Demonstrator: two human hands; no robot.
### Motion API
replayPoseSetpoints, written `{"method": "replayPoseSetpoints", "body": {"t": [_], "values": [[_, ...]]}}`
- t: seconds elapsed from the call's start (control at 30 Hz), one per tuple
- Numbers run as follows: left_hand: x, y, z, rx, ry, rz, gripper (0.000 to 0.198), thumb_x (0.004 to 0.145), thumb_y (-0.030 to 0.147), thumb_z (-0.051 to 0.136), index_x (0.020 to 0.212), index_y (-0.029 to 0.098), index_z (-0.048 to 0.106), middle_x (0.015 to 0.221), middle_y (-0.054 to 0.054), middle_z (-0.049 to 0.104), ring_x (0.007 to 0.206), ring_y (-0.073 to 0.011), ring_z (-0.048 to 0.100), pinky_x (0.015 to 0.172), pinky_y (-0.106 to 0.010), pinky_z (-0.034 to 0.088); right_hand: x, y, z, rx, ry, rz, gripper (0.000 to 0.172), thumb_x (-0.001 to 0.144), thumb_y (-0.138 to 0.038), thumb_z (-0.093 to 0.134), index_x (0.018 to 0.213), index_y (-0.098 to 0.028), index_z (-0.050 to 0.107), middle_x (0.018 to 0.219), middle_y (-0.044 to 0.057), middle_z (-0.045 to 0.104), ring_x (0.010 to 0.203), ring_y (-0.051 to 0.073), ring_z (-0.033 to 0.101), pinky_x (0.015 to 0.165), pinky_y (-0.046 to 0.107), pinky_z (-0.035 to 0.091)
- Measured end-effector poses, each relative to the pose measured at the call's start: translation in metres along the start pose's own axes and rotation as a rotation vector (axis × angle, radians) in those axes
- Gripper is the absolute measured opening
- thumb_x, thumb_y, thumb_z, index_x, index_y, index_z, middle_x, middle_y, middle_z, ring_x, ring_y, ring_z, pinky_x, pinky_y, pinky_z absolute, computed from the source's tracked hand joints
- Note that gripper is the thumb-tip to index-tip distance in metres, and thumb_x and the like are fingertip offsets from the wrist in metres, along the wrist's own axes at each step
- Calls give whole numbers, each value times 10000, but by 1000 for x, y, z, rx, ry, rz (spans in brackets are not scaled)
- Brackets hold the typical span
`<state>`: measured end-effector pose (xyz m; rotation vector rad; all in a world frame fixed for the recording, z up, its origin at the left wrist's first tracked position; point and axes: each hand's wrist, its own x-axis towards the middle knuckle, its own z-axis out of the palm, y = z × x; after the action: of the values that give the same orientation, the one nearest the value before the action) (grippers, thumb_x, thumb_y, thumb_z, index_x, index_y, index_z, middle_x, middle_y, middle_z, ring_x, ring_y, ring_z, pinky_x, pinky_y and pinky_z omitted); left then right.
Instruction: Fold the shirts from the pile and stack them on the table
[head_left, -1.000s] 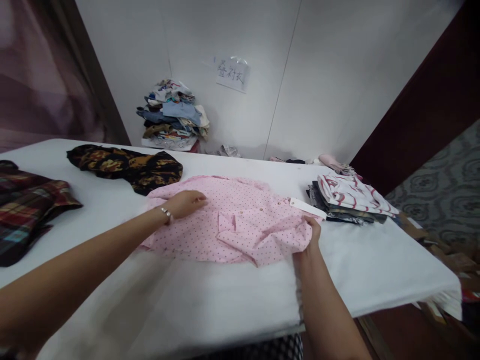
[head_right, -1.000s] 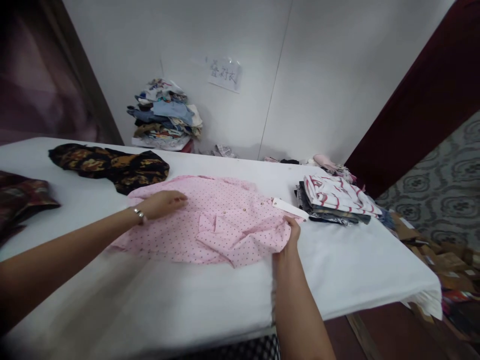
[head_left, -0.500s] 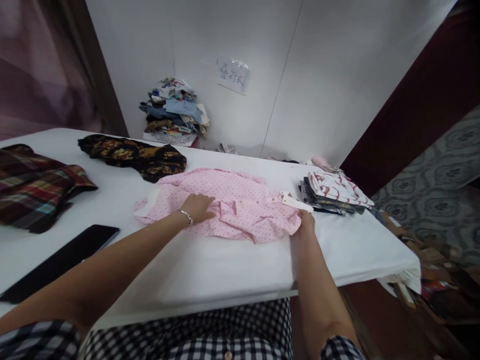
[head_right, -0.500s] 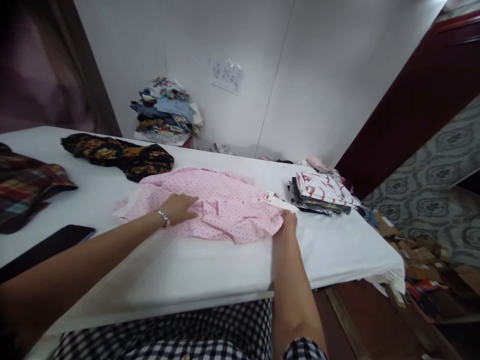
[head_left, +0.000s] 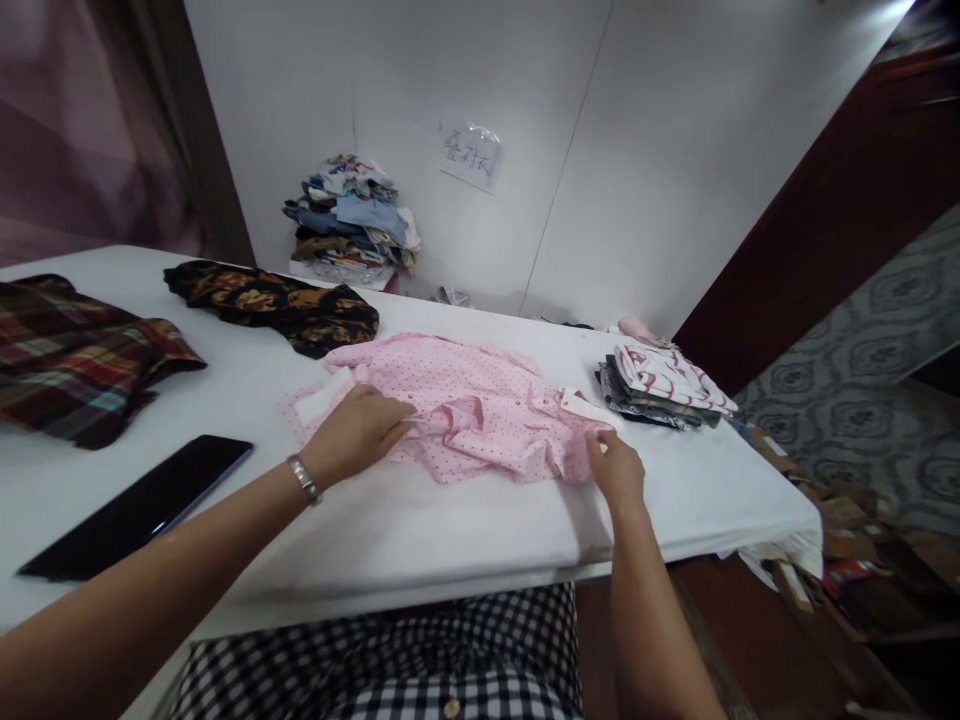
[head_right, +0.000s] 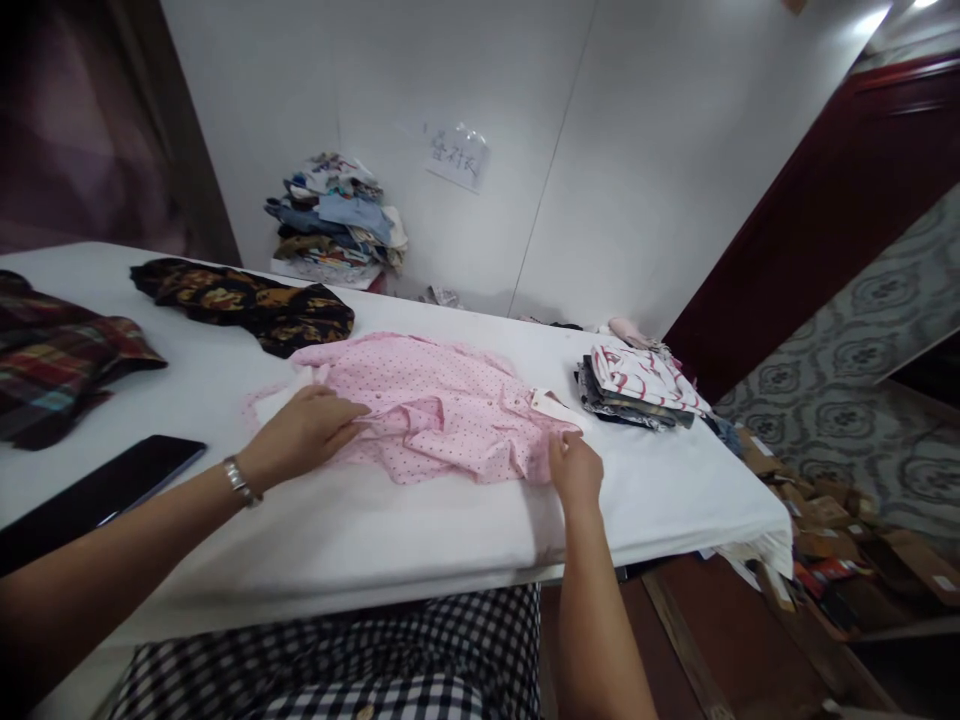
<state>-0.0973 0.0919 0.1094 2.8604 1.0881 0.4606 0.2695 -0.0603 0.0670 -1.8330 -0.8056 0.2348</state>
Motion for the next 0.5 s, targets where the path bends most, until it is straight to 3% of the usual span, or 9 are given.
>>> {"method": "replayPoseSetpoints", "body": {"t": [0.07, 0.1, 0.17, 0.23, 0.33, 0.4, 0.5], "values": [[-15, 8, -1, -51, -24, -11, 361, 897, 436, 366, 964, 264, 676, 888, -40, 705, 849, -214, 595, 970, -383, 352, -28, -17, 17, 140, -165, -229, 242, 683, -354, 746, 902, -255, 714, 1060, 73, 696, 1156, 280, 540, 1028, 431, 372], [-22, 12, -1, -64, -24, -8, 362, 902, 436, 363, 947, 266, 679, 874, -39, 703, 848, -211, 597, 951, -375, 362, -43, -24, 29, 161, -307, -342, 322, 710, -354, 732, 1021, -272, 705, 1133, 60, 680, 1149, 266, 550, 1036, 431, 373], [-33, 19, 1, -64, 5, 28, 380, 925, 419, 338, 911, 254, 680, 843, -40, 698, 838, -201, 602, 916, -365, 376, -69, -31, 58, 61, -557, -547, 449, 743, -348, 711, 1183, -287, 644, 1263, 55, 622, 1194, 259, 529, 1058, 449, 358], [-41, 21, 4, -25, 63, 78, 408, 952, 396, 303, 908, 232, 675, 833, -42, 697, 820, -190, 606, 876, -359, 386, -83, -31, 80, -86, -672, -675, 399, 786, -313, 657, 1182, -265, 646, 1282, 71, 611, 1206, 258, 525, 1049, 455, 368], [-50, 13, 7, 60, 136, 62, 410, 963, 409, 308, 958, 211, 667, 855, -50, 702, 814, -191, 612, 845, -362, 389, -80, -28, 87, -70, -625, -634, 241, 864, -274, 516, 1002, -224, 707, 1042, 71, 710, 994, 220, 628, 920, 388, 461], [-56, 1, 9, 98, 158, 40, 397, 946, 458, 362, 1021, 204, 657, 884, -54, 705, 843, -203, 616, 882, -385, 382, -66, -29, 73, 68, -562, -515, 235, 878, -312, 494, 899, -214, 707, 828, 33, 709, 788, 185, 635, 766, 319, 494], [-64, -13, 11, 104, 166, 66, 390, 899, 494, 468, 1113, 209, 625, 969, -57, 701, 936, -219, 613, 988, -439, 331, -41, -36, 42, 290, -404, -351, 213, 817, -387, 578, 831, -202, 683, 740, 1, 661, 699, 161, 584, 649, 265, 461]]}}
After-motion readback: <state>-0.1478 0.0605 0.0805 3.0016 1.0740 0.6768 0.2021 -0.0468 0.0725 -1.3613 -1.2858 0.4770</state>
